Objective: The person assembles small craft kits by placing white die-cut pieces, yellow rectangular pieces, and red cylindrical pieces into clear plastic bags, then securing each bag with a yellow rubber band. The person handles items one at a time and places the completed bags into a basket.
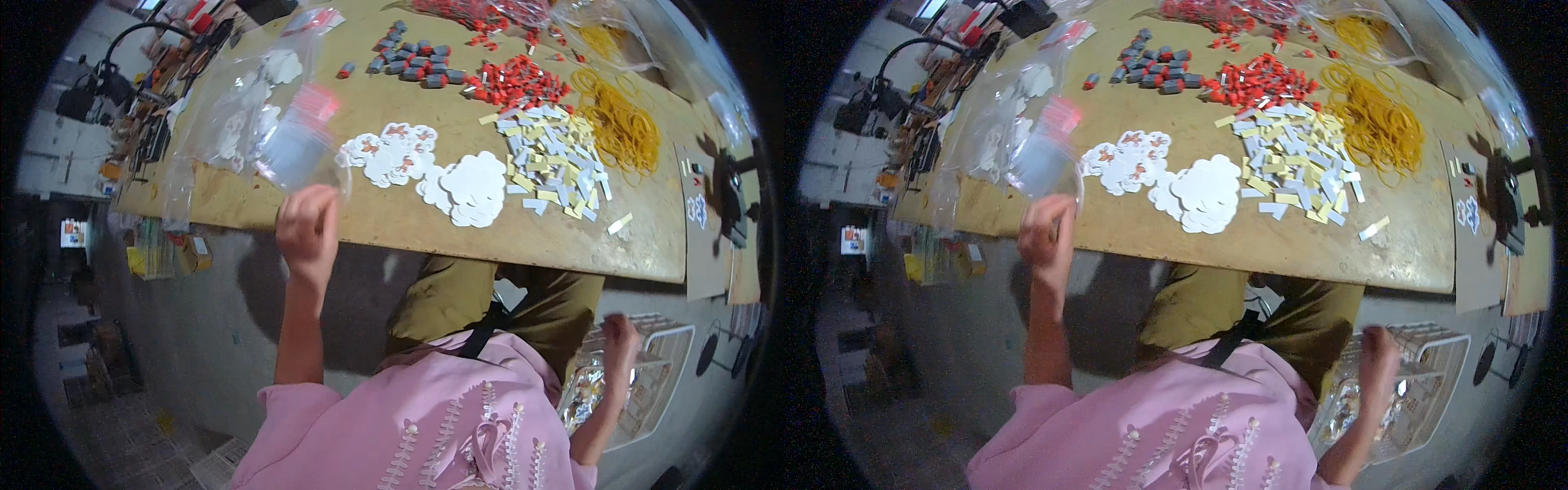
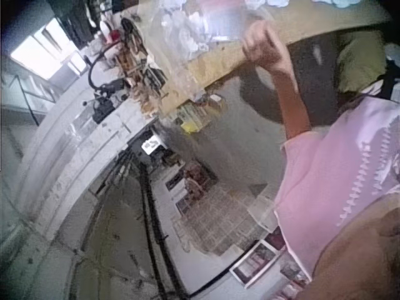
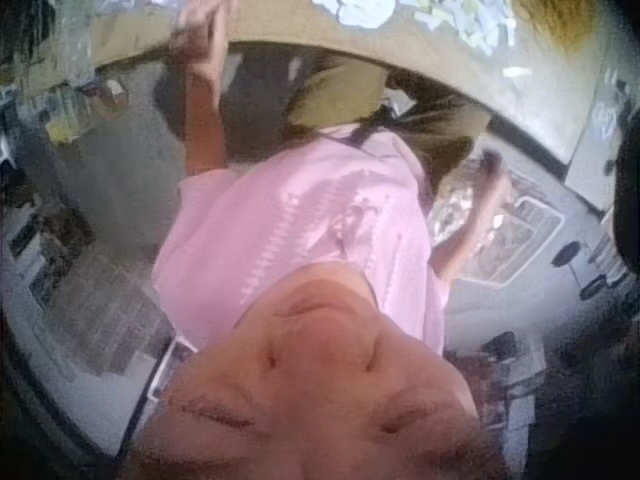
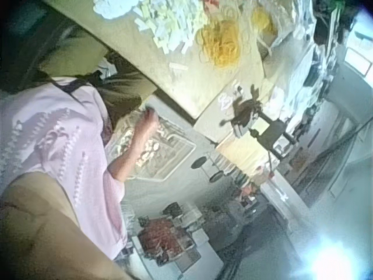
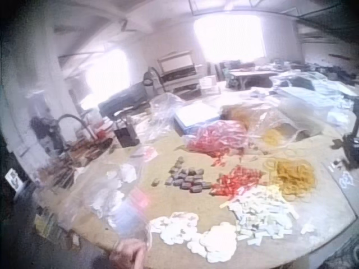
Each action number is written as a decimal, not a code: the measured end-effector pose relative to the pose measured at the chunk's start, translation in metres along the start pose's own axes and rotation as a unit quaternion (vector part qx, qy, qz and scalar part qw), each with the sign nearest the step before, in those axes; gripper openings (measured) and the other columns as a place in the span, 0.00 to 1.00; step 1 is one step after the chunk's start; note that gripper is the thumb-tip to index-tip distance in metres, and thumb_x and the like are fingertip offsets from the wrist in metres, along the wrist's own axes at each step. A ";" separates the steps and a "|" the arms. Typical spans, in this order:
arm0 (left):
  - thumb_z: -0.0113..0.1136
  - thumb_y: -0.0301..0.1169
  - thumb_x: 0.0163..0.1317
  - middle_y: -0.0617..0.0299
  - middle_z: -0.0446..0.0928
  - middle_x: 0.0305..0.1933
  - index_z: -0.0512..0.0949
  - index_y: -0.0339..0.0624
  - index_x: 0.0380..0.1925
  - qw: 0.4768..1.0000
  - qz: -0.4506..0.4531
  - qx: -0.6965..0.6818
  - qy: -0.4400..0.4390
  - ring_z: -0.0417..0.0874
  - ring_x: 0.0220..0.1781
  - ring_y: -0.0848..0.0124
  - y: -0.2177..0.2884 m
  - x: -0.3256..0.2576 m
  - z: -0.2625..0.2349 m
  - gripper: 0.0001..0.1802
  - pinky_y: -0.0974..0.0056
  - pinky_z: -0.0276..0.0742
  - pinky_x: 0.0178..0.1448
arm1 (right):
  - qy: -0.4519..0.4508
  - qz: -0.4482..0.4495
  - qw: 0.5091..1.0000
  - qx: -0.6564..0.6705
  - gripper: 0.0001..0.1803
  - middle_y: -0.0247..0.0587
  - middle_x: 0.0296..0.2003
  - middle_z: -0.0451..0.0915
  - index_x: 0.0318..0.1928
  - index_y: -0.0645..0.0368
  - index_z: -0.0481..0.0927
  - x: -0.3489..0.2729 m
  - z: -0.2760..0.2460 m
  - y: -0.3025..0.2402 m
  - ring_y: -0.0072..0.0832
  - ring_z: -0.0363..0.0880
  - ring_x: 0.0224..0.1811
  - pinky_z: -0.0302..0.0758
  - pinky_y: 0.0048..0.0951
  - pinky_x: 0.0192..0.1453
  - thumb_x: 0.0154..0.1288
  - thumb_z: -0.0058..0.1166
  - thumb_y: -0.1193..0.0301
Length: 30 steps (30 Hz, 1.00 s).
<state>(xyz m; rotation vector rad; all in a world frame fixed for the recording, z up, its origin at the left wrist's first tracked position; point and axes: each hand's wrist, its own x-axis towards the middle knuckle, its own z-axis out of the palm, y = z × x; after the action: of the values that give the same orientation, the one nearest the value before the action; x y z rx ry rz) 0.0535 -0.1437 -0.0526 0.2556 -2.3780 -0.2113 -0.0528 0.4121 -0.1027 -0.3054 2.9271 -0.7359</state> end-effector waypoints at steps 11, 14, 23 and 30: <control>0.73 0.27 0.48 0.68 0.85 0.46 0.88 0.47 0.41 0.934 0.198 -0.253 -0.158 0.82 0.45 0.66 0.146 -0.015 -0.016 0.16 0.58 0.78 0.49 | -0.417 0.079 0.778 0.462 0.11 0.36 0.34 0.89 0.43 0.66 0.85 0.037 0.019 -0.204 0.18 0.86 0.30 0.81 0.21 0.34 0.80 0.63 0.69; 0.71 0.28 0.51 0.68 0.84 0.45 0.87 0.46 0.39 0.923 0.184 -0.285 -0.180 0.82 0.46 0.66 0.146 -0.019 -0.007 0.13 0.58 0.78 0.50 | -0.448 0.110 0.730 0.504 0.10 0.37 0.35 0.89 0.44 0.65 0.85 0.035 0.022 -0.188 0.18 0.87 0.31 0.81 0.20 0.33 0.82 0.60 0.69; 0.79 0.24 0.52 0.61 0.85 0.43 0.85 0.42 0.35 0.896 0.115 -0.337 -0.267 0.84 0.45 0.57 0.142 -0.039 0.029 0.12 0.55 0.81 0.50 | -0.474 0.121 0.718 0.495 0.10 0.34 0.35 0.88 0.46 0.64 0.85 0.023 0.042 -0.165 0.16 0.85 0.29 0.80 0.19 0.33 0.83 0.58 0.69; 0.79 0.28 0.58 0.60 0.83 0.38 0.84 0.41 0.41 0.832 -0.083 -0.450 -0.314 0.85 0.32 0.66 0.174 -0.030 0.022 0.14 0.61 0.82 0.36 | -0.331 0.110 0.750 0.562 0.13 0.30 0.25 0.85 0.36 0.61 0.83 0.017 0.052 -0.174 0.14 0.80 0.23 0.73 0.17 0.24 0.79 0.65 0.66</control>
<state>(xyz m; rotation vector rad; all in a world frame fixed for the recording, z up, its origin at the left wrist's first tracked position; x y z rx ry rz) 0.0389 0.0335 -0.0493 -0.0885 -2.5486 -1.6602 -0.0319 0.2345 -0.0658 -0.0482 1.4382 -1.6974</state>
